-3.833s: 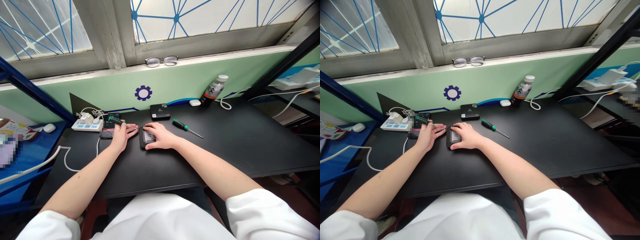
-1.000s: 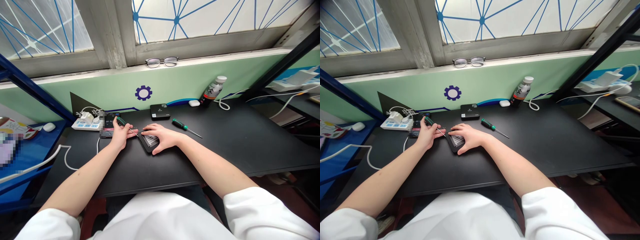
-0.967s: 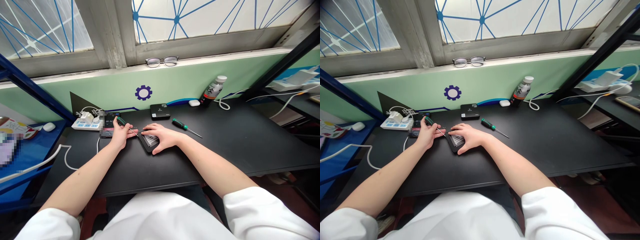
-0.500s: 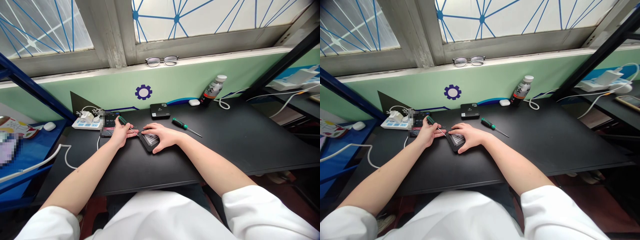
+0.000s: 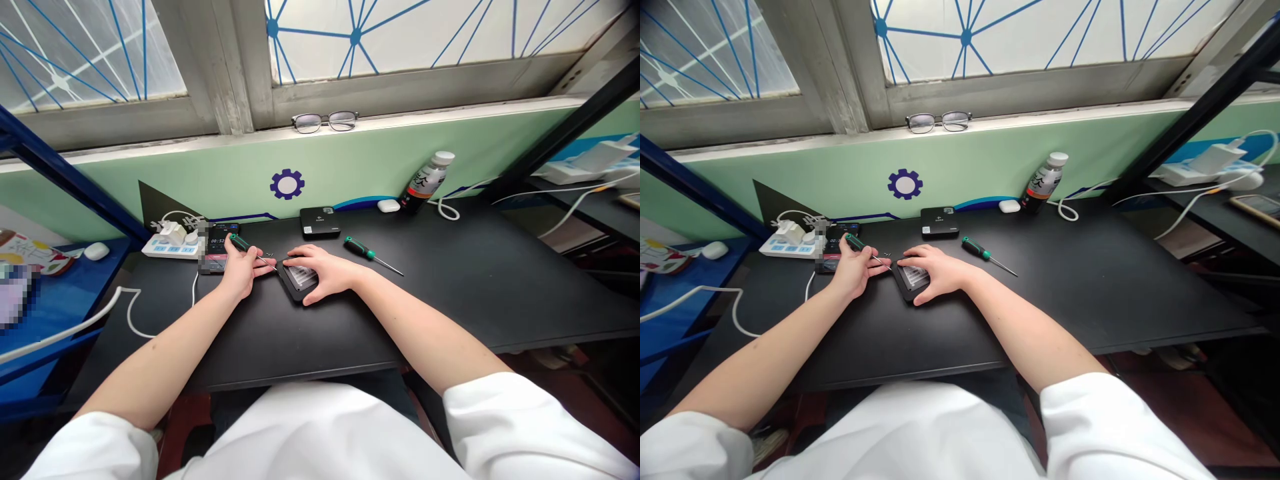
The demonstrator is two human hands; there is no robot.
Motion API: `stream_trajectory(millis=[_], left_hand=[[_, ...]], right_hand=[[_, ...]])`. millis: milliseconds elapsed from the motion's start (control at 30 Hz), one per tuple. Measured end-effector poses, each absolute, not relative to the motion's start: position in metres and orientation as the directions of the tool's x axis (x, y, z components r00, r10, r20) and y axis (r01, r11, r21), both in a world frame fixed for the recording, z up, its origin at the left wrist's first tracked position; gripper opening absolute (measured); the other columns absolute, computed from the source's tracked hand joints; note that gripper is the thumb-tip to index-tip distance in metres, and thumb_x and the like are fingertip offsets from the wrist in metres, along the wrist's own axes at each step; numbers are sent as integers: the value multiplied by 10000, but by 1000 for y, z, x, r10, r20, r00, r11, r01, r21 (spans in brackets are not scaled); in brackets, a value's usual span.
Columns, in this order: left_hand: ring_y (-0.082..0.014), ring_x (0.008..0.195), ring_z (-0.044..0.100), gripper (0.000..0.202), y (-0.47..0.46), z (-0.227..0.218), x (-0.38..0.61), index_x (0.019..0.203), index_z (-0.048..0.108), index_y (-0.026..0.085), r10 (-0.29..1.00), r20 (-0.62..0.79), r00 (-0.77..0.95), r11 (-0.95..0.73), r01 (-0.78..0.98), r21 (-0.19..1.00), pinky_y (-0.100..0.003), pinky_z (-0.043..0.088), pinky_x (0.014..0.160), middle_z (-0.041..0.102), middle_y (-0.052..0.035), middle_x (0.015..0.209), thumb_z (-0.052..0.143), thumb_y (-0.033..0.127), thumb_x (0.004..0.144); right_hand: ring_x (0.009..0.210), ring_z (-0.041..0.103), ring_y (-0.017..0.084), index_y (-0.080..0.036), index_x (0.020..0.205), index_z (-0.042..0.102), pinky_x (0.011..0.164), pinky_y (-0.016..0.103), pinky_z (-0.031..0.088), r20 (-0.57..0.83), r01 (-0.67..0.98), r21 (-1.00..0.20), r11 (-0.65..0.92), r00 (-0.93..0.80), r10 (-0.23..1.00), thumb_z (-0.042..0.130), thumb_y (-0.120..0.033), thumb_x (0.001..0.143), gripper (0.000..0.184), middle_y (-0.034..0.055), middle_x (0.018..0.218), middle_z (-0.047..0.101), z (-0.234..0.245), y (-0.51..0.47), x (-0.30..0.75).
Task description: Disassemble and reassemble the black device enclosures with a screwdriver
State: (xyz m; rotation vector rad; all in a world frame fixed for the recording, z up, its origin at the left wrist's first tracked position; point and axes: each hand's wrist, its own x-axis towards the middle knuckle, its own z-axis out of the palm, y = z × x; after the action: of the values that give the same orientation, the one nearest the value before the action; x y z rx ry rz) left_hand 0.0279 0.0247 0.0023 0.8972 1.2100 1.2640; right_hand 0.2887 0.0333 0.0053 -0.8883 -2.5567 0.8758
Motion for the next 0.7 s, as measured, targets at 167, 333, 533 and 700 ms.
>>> stream_trajectory(millis=[167, 333, 533, 700], left_hand=[[-200, 732, 811, 1028, 27, 2, 26, 1660, -47, 425, 984, -163, -71, 146, -200, 969, -451, 703, 780, 612, 91, 845, 695, 244, 971], [-196, 739, 809, 1027, 27, 2, 25, 1660, -49, 433, 983, -181, -42, 169, -195, 966, -460, 698, 805, 613, 92, 843, 696, 243, 978], [-186, 721, 803, 984, 27, 5, 26, 1658, -38, 433, 976, -212, -45, 198, -202, 959, -448, 701, 785, 607, 95, 835, 656, 215, 994], [-187, 723, 801, 1025, 25, 2, 27, 1655, -42, 451, 984, -171, -57, 155, -216, 964, -446, 698, 783, 611, 100, 839, 691, 240, 970]], right_hand=[[1603, 345, 411, -320, 1570, 564, 1314, 624, 320, 74, 453, -643, 617, -765, 639, 975, -529, 648, 1031, 142, 1680, 456, 7, 33, 288], [1600, 350, 409, -322, 1567, 569, 1318, 619, 313, 70, 456, -647, 611, -763, 643, 983, -510, 638, 1034, 140, 1674, 461, 9, 33, 288], [1598, 349, 406, -317, 1576, 557, 1315, 617, 317, 66, 452, -645, 616, -771, 634, 977, -517, 647, 1039, 144, 1675, 454, 8, 33, 289], [1601, 348, 397, -340, 1582, 545, 1314, 616, 319, 78, 447, -646, 619, -768, 636, 974, -526, 655, 1038, 132, 1679, 448, 5, 34, 289]])
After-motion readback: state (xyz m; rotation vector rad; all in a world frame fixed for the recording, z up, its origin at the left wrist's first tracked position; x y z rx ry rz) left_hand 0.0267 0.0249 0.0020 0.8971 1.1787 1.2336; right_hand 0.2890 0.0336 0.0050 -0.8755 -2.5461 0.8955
